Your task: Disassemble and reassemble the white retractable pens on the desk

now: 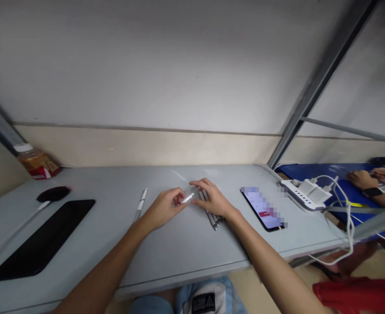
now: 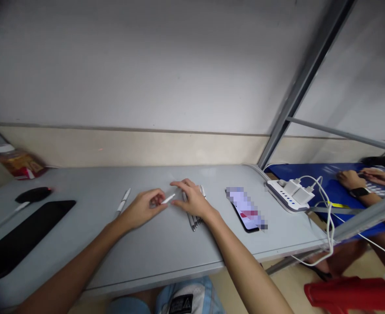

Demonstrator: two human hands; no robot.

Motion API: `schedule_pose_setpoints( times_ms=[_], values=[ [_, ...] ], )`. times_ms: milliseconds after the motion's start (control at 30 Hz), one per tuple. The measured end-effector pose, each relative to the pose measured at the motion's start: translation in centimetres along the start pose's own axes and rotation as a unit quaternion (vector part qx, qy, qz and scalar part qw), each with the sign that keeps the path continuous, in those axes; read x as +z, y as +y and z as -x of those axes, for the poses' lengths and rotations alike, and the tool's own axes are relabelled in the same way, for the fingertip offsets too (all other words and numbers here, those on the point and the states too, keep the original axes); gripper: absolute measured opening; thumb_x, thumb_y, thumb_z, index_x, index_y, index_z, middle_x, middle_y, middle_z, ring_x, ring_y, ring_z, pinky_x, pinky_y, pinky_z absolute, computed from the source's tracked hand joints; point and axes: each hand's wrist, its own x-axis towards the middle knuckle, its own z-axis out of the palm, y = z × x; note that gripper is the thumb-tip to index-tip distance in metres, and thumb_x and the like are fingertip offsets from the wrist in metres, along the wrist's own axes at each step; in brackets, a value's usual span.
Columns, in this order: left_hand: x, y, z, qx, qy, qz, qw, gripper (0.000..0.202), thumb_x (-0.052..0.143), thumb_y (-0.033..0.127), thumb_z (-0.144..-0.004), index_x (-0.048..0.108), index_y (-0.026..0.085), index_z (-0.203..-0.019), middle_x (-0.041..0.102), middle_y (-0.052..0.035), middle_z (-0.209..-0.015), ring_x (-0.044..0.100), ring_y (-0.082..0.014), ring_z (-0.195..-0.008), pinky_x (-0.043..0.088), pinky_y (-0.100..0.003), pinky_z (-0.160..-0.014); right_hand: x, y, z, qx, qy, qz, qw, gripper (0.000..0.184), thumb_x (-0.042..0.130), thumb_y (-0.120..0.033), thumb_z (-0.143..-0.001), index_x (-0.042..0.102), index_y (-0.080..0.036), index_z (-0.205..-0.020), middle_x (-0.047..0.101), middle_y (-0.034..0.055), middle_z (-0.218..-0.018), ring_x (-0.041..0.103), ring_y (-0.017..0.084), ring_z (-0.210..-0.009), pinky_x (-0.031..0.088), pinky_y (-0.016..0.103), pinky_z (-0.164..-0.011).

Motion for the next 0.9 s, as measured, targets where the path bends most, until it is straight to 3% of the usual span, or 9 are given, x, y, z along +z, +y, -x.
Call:
schedule_pose_setpoints(
  times_ms=[133, 200, 433, 567, 633, 767, 900],
  values=[
    [0.8, 0.61, 0.0, 0.015, 0.022, 0.035, 0.999, 0.014, 0.059, 0.033, -0.082, 0.057, 0.019, -0.082, 0.058, 0.0018, -0.074, 0.054, -0.0114, -0.066, 0.042, -0.023, -0.062, 0.09, -0.19, -0.15, 0.006, -0.062, -0.066, 0.996, 0.023, 0.057, -0.034, -0.087, 0.068, -0.021, -0.102, 0.067, 0.0032, -0.086, 0.057, 0.015, -0.074, 0.041, 0.025, -0.07],
    [0.82, 0.36, 0.05, 0.01, 0.031, 0.027, 0.999, 0.015, 0.061, 0.033, -0.08, 0.058, 0.02, -0.086, 0.06, 0.0016, -0.077, 0.054, -0.0112, -0.065, 0.042, -0.023, -0.061, 0.15, -0.04, -0.21, 0.029, -0.064, -0.07, 0.995, 0.022, 0.054, -0.035, -0.088, 0.07, -0.019, -0.09, 0.067, 0.0024, -0.076, 0.055, 0.014, -0.067, 0.04, 0.025, -0.065],
    [0.34, 0.03, 0.02, -0.003, 0.061, -0.026, 0.998, 0.022, 0.051, 0.036, -0.089, 0.061, 0.021, -0.101, 0.066, -0.0009, -0.083, 0.059, -0.0133, -0.068, 0.044, -0.025, -0.065, -0.08, 0.51, -0.46, 0.081, 0.079, -0.141, 0.983, 0.02, 0.058, -0.035, -0.083, 0.065, -0.018, -0.091, 0.06, 0.0016, -0.073, 0.052, 0.013, -0.065, 0.041, 0.024, -0.061],
    [0.1, 0.52, -0.08, 0.024, 0.085, -0.031, 0.996, 0.022, 0.047, 0.036, -0.092, 0.062, 0.02, -0.096, 0.067, -0.0023, -0.089, 0.061, -0.0151, -0.079, 0.045, -0.026, -0.073, -0.07, 0.46, -0.56, 0.107, 0.098, -0.228, 0.963, 0.031, 0.059, -0.04, -0.082, 0.058, -0.02, -0.106, 0.059, 0.0011, -0.08, 0.053, 0.013, -0.063, 0.042, 0.024, -0.057],
    [-0.01, 0.61, -0.07, 0.037, 0.095, -0.034, 0.994, 0.022, 0.045, 0.035, -0.094, 0.061, 0.02, -0.097, 0.065, -0.003, -0.093, 0.06, -0.0158, -0.085, 0.045, -0.027, -0.078, -0.06, 0.38, -0.56, 0.128, 0.091, -0.252, 0.955, 0.035, 0.056, -0.045, -0.084, 0.057, -0.019, -0.108, 0.058, 0.0004, -0.076, 0.05, 0.012, -0.057, 0.04, 0.024, -0.053],
    [-0.09, 0.46, -0.02, 0.049, 0.103, -0.047, 0.992, 0.022, 0.041, 0.034, -0.095, 0.057, 0.02, -0.1, 0.063, -0.0047, -0.097, 0.059, -0.0172, -0.09, 0.045, -0.03, -0.081, -0.29, 0.08, -0.49, 0.155, 0.032, -0.25, 0.955, 0.046, 0.043, -0.055, -0.089, 0.061, -0.016, -0.073, 0.049, -0.0014, -0.054, 0.041, 0.01, -0.047, 0.033, 0.024, -0.048],
    [-0.06, 0.11, -0.12, 0.048, 0.098, -0.088, 0.99, 0.023, 0.039, 0.034, -0.096, 0.055, 0.019, -0.101, 0.061, -0.0062, -0.097, 0.057, -0.0182, -0.088, 0.045, -0.032, -0.079, -0.62, -0.28, -0.46, 0.163, -0.003, -0.293, 0.942, 0.048, 0.044, -0.055, -0.089, 0.057, -0.016, -0.065, 0.049, -0.0016, -0.053, 0.038, 0.009, -0.046, 0.029, 0.024, -0.046]
  ],
)
